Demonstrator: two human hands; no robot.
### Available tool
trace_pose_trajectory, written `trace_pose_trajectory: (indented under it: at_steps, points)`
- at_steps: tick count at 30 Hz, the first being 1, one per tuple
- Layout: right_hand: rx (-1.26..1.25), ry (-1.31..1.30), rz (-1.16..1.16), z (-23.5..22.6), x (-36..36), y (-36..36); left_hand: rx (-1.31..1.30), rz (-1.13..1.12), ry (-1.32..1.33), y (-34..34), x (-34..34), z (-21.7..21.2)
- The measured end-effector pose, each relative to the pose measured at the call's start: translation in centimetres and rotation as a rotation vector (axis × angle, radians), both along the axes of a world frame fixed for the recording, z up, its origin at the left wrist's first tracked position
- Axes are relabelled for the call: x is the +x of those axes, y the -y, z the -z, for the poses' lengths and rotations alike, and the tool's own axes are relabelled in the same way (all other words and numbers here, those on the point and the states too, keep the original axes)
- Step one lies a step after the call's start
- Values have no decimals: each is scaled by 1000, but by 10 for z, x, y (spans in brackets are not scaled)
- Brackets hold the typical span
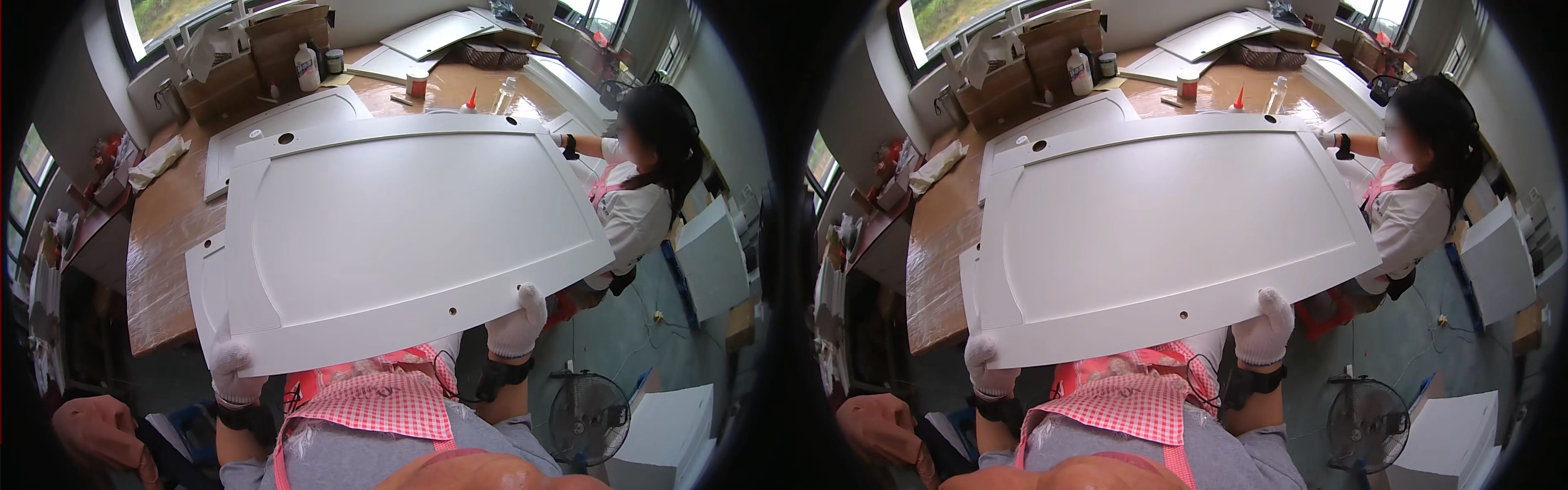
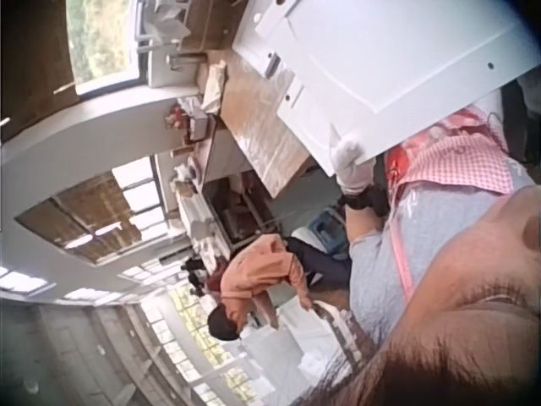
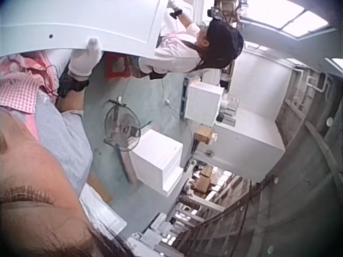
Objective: Cleaning and inspecting white cabinet door panels using a cleaning solution and cloth.
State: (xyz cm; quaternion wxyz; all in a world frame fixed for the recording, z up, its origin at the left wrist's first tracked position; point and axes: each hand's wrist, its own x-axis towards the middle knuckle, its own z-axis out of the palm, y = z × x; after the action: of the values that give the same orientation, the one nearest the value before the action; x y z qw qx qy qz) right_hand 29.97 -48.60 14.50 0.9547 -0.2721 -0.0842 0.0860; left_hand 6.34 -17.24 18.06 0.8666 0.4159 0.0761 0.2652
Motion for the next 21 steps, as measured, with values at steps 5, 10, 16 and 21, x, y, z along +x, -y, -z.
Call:
trace_pose_trajectory:
  at_steps: [5,10,16,21]
  points:
    - [-23,-1,-73,2,30,-11,-56,26,-4,-15,12,6]
    - [-43,39,-113,2,92,-30,-156,-33,-21,-28,51,19]
    - [-28,15,-114,-39,177,-65,-414,32,26,-67,100,45]
    - [-105,86,-201,-68,253,-76,-439,106,-21,-51,190,7]
